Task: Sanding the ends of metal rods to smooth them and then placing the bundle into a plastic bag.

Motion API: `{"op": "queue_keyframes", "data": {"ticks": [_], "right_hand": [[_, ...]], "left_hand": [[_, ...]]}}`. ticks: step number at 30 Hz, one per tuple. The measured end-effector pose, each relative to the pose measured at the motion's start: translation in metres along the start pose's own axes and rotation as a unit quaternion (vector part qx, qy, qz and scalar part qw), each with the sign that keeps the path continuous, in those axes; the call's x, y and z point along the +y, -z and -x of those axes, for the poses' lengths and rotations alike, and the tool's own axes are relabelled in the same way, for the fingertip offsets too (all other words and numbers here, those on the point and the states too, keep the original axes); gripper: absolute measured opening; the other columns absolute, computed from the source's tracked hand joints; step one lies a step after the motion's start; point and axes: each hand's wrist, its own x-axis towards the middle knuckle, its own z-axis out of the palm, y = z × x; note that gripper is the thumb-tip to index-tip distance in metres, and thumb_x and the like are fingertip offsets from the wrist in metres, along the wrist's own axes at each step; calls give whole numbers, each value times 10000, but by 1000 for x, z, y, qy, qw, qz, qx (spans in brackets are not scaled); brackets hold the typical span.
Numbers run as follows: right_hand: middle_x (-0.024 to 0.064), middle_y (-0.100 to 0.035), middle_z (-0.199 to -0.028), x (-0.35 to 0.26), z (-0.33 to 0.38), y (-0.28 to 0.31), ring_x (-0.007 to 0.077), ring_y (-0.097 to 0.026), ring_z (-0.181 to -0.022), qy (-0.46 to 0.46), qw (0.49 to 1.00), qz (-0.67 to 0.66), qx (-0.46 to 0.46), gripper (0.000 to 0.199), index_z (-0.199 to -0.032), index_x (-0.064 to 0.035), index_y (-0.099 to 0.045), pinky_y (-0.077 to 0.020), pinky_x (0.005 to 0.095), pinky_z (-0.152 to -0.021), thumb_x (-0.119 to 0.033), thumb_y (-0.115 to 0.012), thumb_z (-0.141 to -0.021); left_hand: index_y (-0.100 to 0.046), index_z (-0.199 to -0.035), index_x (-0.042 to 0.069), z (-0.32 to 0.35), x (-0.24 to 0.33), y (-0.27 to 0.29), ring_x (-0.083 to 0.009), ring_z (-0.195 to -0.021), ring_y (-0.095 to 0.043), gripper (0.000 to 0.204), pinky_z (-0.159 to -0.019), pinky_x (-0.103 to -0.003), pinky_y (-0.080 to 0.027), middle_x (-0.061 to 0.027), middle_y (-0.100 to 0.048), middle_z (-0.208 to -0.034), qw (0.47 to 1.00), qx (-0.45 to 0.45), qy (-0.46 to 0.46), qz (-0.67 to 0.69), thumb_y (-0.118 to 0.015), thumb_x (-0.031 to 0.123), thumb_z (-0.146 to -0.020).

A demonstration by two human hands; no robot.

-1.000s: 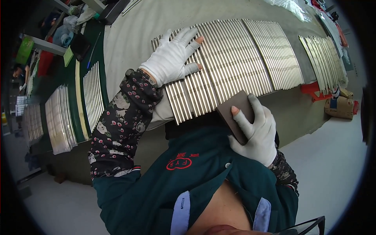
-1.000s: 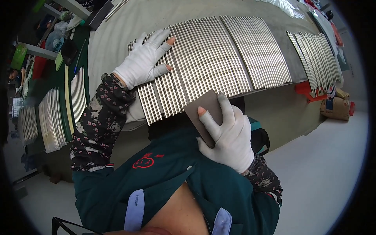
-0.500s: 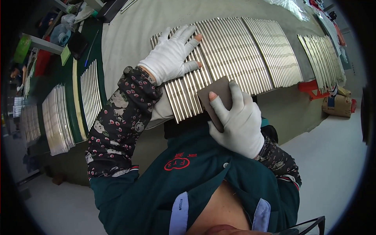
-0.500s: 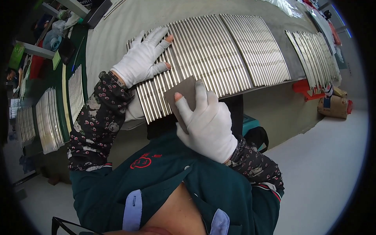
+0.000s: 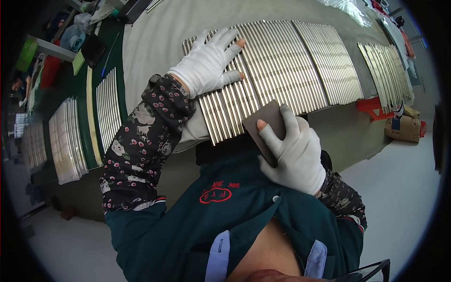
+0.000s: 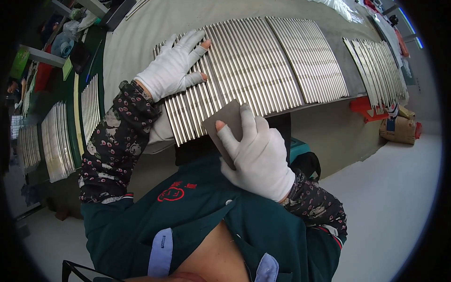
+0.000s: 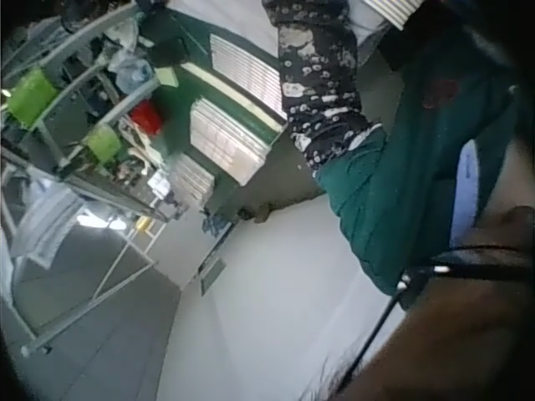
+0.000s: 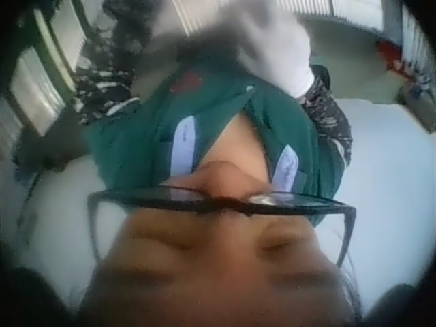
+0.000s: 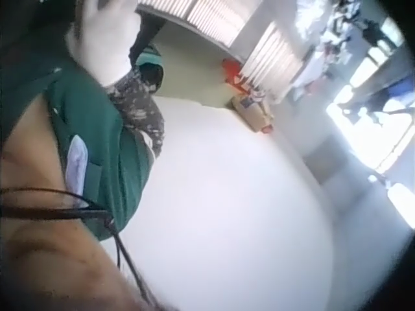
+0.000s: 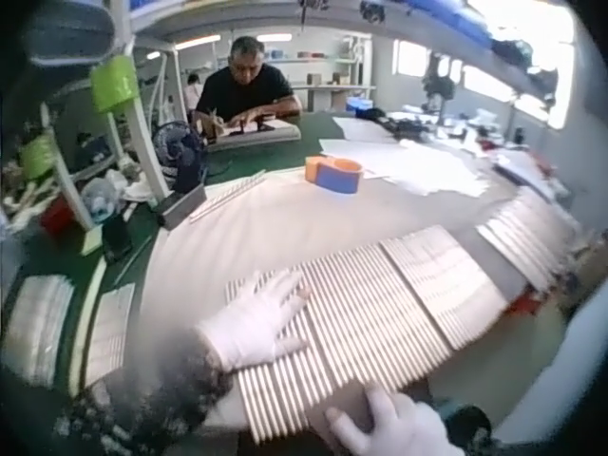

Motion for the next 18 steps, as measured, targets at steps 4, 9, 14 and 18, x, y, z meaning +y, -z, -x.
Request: {"op": "queue_keyframes", "data": {"ticks": [4, 9, 14, 18], "right_hand": [[277, -476, -1181, 5, 5, 6, 307, -546, -867, 3, 1000, 3, 0, 627, -1155, -127, -585, -458, 347, -598, -264, -743, -564], [242, -393, -1292, 23, 46, 32, 340, -502, -995, -38, 998, -6, 42, 755, -1241, -155, -519, -447, 419, -803, -211, -745, -523], [223, -378, -1315, 13, 40, 26, 363, -471, -1034, -100, 992, -18, 69, 787, -1280, -157, -483, -423, 439, -861, -183, -750, -539], [225, -381, -1313, 8, 40, 27, 364, -465, -1044, -98, 991, -38, 77, 787, -1287, -161, -480, -414, 439, -877, -177, -745, -546]], "left_hand": [[-263, -1428, 66, -3, 6, 6, -365, -1365, -209, 802, -1100, -527, -177, -207, -222, -1471, 1000, -11, 2, -2, -347, 639, -873], [-265, -1425, 58, -1, 9, 13, -362, -1366, -209, 798, -1099, -522, -180, -204, -222, -1472, 999, -21, 2, -24, -318, 639, -881], [-259, -1429, 61, 1, 0, 17, -359, -1367, -212, 794, -1099, -518, -184, -207, -225, -1470, 1000, -26, 1, -9, -346, 626, -879], [-241, -1442, 90, 1, 5, 18, -375, -1357, -224, 794, -1097, -516, -195, -212, -226, -1467, 999, 40, 7, -23, -348, 636, -875]]}}
